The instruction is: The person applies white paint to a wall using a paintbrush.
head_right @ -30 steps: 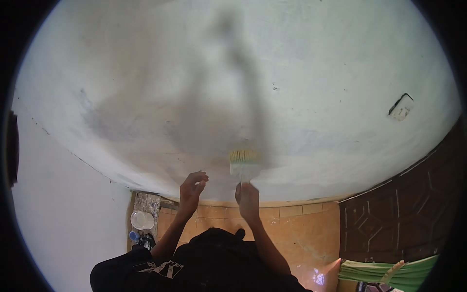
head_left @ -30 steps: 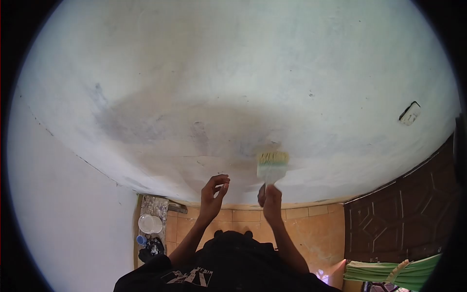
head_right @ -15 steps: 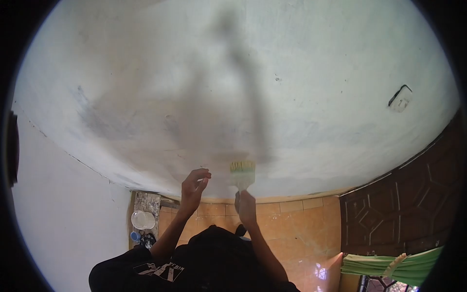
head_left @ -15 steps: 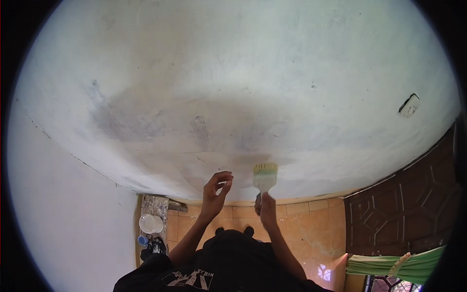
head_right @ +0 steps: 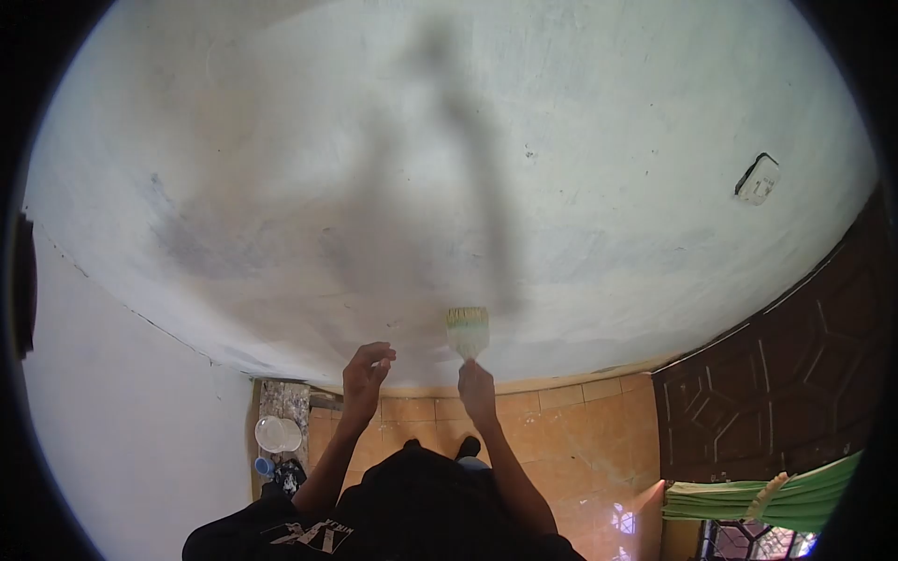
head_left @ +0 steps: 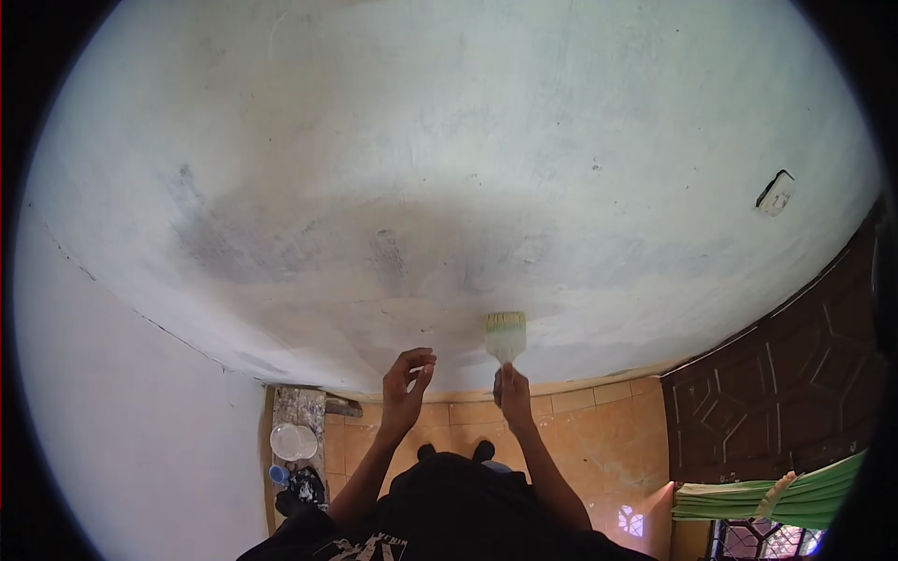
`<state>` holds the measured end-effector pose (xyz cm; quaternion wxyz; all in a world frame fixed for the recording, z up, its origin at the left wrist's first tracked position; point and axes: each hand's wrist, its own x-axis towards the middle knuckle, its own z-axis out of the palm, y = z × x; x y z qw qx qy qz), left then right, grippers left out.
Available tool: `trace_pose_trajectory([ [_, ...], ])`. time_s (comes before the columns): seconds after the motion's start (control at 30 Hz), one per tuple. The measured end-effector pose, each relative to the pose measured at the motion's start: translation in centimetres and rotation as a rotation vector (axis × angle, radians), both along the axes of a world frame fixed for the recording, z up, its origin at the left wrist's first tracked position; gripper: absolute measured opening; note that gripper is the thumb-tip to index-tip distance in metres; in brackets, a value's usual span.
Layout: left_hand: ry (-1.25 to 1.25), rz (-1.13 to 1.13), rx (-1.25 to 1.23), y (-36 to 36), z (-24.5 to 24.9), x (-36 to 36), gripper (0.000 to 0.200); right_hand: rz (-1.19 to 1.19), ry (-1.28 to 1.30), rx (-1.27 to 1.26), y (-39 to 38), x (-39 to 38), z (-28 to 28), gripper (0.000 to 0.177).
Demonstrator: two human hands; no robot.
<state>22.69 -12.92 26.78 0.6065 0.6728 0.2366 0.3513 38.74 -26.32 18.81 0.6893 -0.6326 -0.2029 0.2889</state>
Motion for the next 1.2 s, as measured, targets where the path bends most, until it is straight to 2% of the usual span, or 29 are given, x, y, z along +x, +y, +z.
trace_pose_trajectory([
  [0.07, -0.009, 0.001, -0.006, 0.2, -0.5, 0.1, 0.024, -0.005, 0.113, 0.013, -1.1, -0.7, 2.2, 0.05],
  [0.17, 0.032, -0.027, -0.013, -0.1, -0.3, 0.7, 0.024, 0.017, -0.079, 0.154, -1.1, 0.8, 8.5, 0.048],
  [0.27, 0.004, -0.055, -0.014, -0.8, -0.2, 1.8, 0.023, 0.029, -0.07, 0.293, -0.2, 3.0, 13.2, 0.048],
  [0.4, -0.029, -0.065, -0.035, -1.4, 0.2, 2.9, 0.023, 0.034, -0.174, 0.254, 1.4, 5.6, 9.1, 0.048],
  [0.5, -0.013, -0.055, -0.05, -1.7, 0.3, 3.0, 0.024, 0.012, -0.203, 0.12, 0.4, 4.2, 2.1, 0.049],
  [0.6, 0.006, -0.048, -0.048, -1.5, 0.3, 3.0, 0.024, 0.016, -0.022, -0.052, -1.4, 1.4, 2.9, 0.051],
  [0.73, 0.023, -0.051, -0.065, -1.4, -0.3, 3.1, 0.024, 0.069, -0.076, 0.209, -1.2, 2.5, 8.3, 0.048],
  [0.8, 0.03, -0.058, -0.055, -1.4, -0.1, 3.4, 0.024, 0.075, -0.089, 0.246, -0.5, 3.4, 11.8, 0.049],
  [0.87, 0.03, -0.065, -0.034, -1.5, 0.4, 3.7, 0.024, 0.077, -0.103, 0.251, 0.6, 4.4, 13.1, 0.051],
  [1.0, -0.01, -0.062, -0.069, -1.5, -0.3, 3.9, 0.023, 0.012, -0.303, 0.226, 1.8, 5.3, 5.5, 0.048],
  [1.1, 0.001, -0.036, -0.077, -1.4, -0.5, 3.3, 0.023, -0.012, -0.247, -0.003, 0.3, 3.1, -1.6, 0.048],
  [1.2, 0.019, -0.023, -0.077, -1.0, -0.4, 2.9, 0.023, 0.041, 0.031, -0.003, -1.2, 0.4, 2.0, 0.048],
])
